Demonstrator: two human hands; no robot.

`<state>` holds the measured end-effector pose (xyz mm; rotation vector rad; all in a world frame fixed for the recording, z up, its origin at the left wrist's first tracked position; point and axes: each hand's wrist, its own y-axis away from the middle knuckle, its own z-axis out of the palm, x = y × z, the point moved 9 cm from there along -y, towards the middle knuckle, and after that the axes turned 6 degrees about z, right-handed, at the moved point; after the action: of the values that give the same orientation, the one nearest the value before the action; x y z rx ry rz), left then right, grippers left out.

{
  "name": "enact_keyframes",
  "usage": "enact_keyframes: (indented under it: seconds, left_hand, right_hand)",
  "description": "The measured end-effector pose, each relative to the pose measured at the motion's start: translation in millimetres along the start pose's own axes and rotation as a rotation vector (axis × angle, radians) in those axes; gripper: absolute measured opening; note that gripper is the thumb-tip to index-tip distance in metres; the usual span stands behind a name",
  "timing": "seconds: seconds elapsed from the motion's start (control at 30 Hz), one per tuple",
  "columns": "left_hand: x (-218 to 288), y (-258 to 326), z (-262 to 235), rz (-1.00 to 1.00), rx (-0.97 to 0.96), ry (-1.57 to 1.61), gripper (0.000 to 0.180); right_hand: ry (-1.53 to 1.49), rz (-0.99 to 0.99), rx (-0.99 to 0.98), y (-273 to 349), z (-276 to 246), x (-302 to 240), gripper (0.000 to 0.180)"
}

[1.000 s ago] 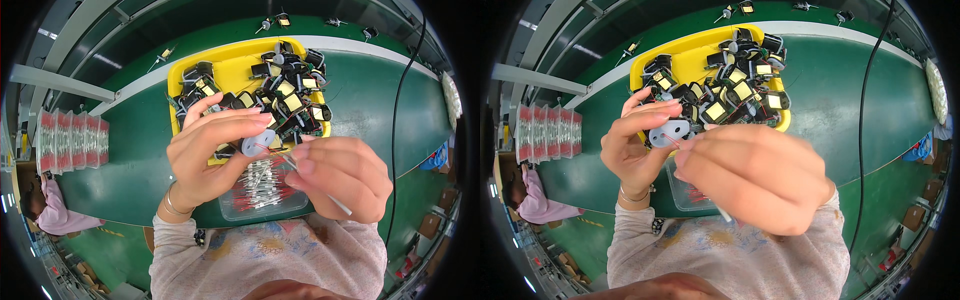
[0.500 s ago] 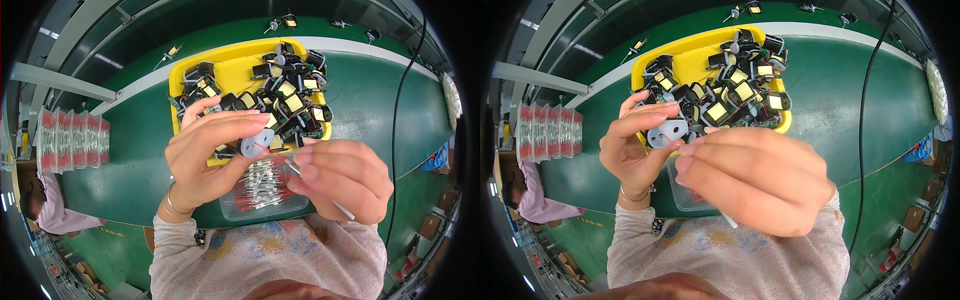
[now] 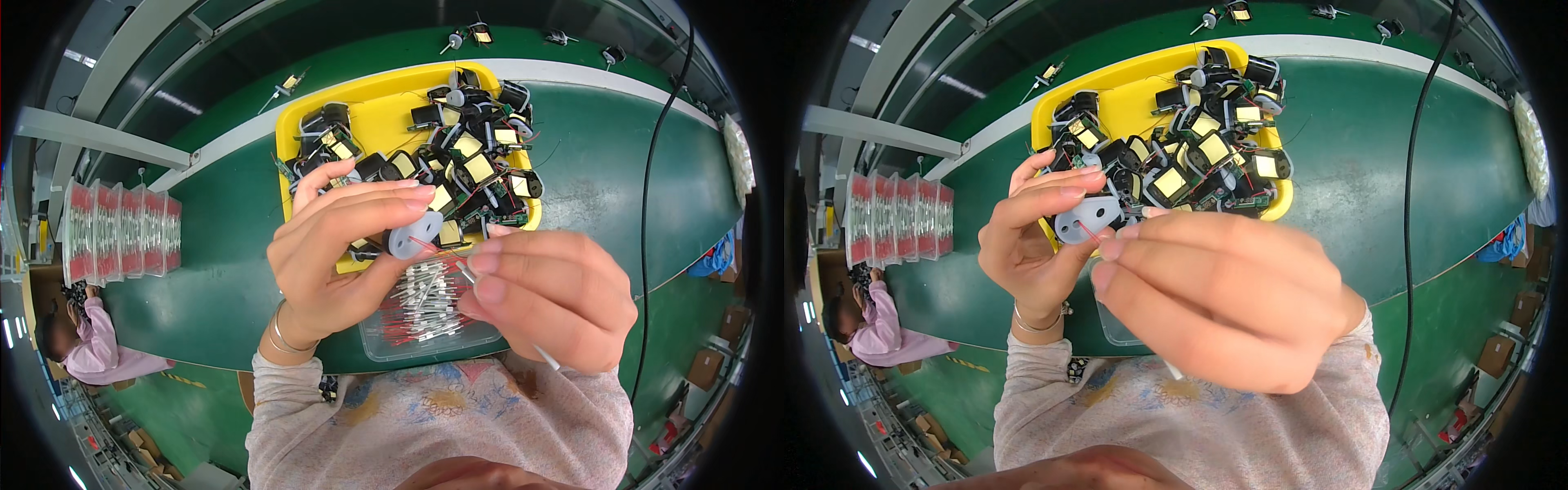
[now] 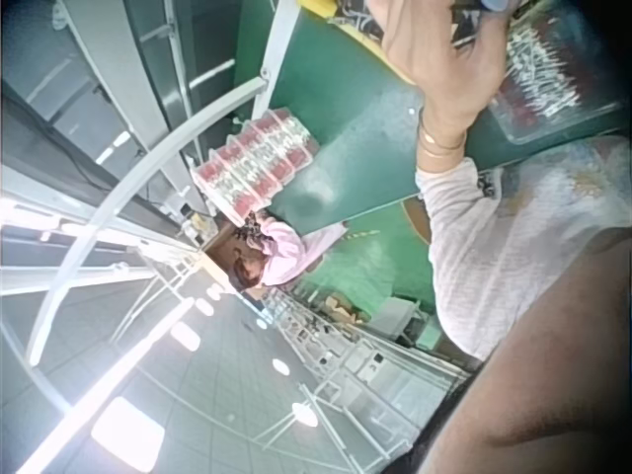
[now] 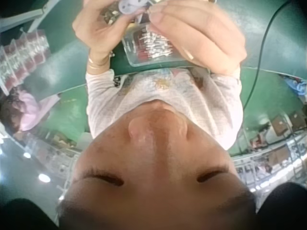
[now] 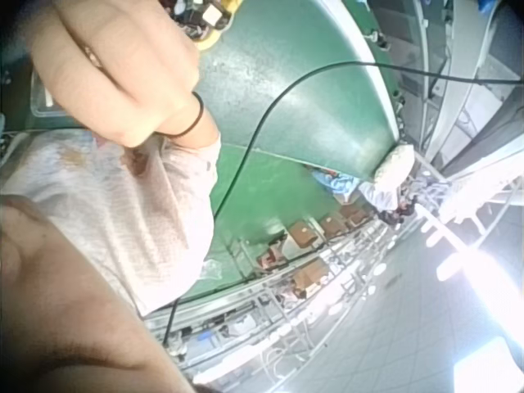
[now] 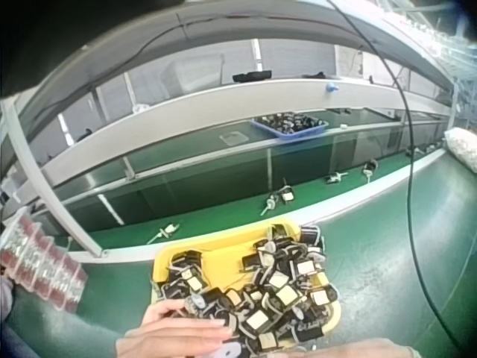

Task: The person repeatedly picks small electronic components from a yellow bin, inserts a red wire into a hole on the component using a metal tool, and places the component back into the bin. This process is repeated continuously throughout the clip.

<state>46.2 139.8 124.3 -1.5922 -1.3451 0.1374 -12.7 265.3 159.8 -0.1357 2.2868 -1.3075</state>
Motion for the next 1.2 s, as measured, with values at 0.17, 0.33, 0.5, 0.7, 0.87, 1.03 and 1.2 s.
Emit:
enact_keyframes:
  seconds: [0.17, 0.33, 0.5, 0.7, 0.87, 1.03, 1.2]
  left_hand:
    - [0.7, 1.0, -0.9, -0.010, 0.014, 0.021, 0.037]
    - [-0.1, 1.5, -3.9, -0.037, 0.074, 0.026, 0.033]
    - [1.6, -0.5, -3.4, -0.011, 0.064, 0.009, 0.034]
    - [1.8, -1.3, -0.2, 0.006, 0.012, 0.012, 0.042]
    - [-8.6, 4.9, -2.0, -0.108, 0.147, 0.313, 0.034]
    - [-12.7, 9.3, 1.1, -0.266, 0.179, 0.433, 0.027]
    - [-5.2, 8.7, 0.2, -0.139, 0.186, 0.355, 0.024]
  right_hand:
    - [0.036, -0.047, 0.001, 1.0, -0.2, -4.9, 0.031]
    - [0.012, -0.019, -0.004, 0.8, -0.1, -3.6, 0.031]
    - [-0.078, 0.051, -0.022, -1.3, 3.1, 10.2, 0.029]
    - [-0.297, 0.299, -0.134, -3.7, 17.4, 39.9, 0.025]
    - [-0.240, 0.333, -0.084, -4.9, 10.9, 43.0, 0.019]
    - [-0.017, 0.121, 0.004, -4.2, 3.3, 26.3, 0.021]
    - [0.123, -0.056, 0.081, 2.5, 5.9, 10.9, 0.025]
